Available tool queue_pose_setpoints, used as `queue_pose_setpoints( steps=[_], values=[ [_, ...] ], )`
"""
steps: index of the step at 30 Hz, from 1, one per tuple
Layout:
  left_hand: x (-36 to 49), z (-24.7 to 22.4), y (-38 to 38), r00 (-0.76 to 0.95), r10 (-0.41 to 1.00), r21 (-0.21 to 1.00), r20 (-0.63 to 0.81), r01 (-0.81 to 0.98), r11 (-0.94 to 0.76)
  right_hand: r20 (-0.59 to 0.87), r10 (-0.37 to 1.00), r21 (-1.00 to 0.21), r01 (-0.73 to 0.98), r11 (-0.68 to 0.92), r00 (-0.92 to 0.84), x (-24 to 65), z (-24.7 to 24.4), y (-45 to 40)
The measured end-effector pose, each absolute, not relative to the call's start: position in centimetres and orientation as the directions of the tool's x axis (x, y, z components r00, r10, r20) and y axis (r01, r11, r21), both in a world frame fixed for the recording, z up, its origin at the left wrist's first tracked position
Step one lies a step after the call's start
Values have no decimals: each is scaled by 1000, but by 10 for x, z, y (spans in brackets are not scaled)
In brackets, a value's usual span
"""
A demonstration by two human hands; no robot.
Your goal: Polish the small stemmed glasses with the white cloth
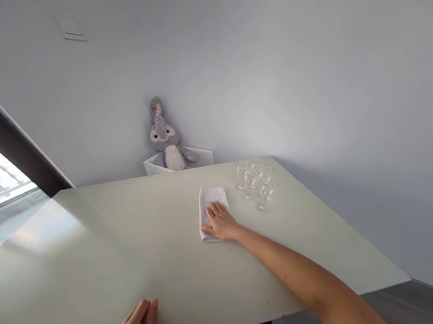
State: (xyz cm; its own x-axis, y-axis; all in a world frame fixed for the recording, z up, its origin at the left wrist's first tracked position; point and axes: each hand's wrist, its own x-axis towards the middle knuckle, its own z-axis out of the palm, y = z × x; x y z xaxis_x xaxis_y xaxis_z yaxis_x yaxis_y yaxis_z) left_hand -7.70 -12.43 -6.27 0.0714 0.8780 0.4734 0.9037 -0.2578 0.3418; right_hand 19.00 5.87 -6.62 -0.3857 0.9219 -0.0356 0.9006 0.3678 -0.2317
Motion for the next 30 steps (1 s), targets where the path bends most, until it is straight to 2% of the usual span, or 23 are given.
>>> queue_pose_setpoints(
  steps=[4, 7, 13, 17, 20, 25, 27, 30],
  values=[
    [-74, -65, -124, 198, 832, 256, 518, 892, -371, -84, 939, -253, 919, 303, -333, 171, -56, 118],
    [-72, -64, -125, 227, 800, 217, 555, 889, -403, -82, 941, -273, 915, 297, -329, 138, -48, 148],
    [-72, -60, -127, 243, 727, 250, 643, 830, -498, -51, 875, -319, 838, 442, -481, 25, -43, 152],
    [-76, -59, -130, 248, 650, 281, 719, 751, -598, -6, 672, -332, 636, 697, -740, -57, -53, 106],
    [-80, -60, -131, 266, 578, 266, 771, 691, -672, 5, 499, -356, 464, 811, -867, -91, -60, 54],
    [-83, -60, -134, 208, 554, 293, 806, 673, -679, 106, 288, -335, 239, 912, -952, -54, -61, -11],
    [-84, -61, -137, 164, 574, 324, 802, 687, -650, 95, 284, -341, 237, 910, -954, -17, -58, -22],
    [-86, -60, -140, 104, 633, 383, 767, 718, -581, 67, 353, -381, 303, 874, -933, 44, -49, -31]
  ],
)
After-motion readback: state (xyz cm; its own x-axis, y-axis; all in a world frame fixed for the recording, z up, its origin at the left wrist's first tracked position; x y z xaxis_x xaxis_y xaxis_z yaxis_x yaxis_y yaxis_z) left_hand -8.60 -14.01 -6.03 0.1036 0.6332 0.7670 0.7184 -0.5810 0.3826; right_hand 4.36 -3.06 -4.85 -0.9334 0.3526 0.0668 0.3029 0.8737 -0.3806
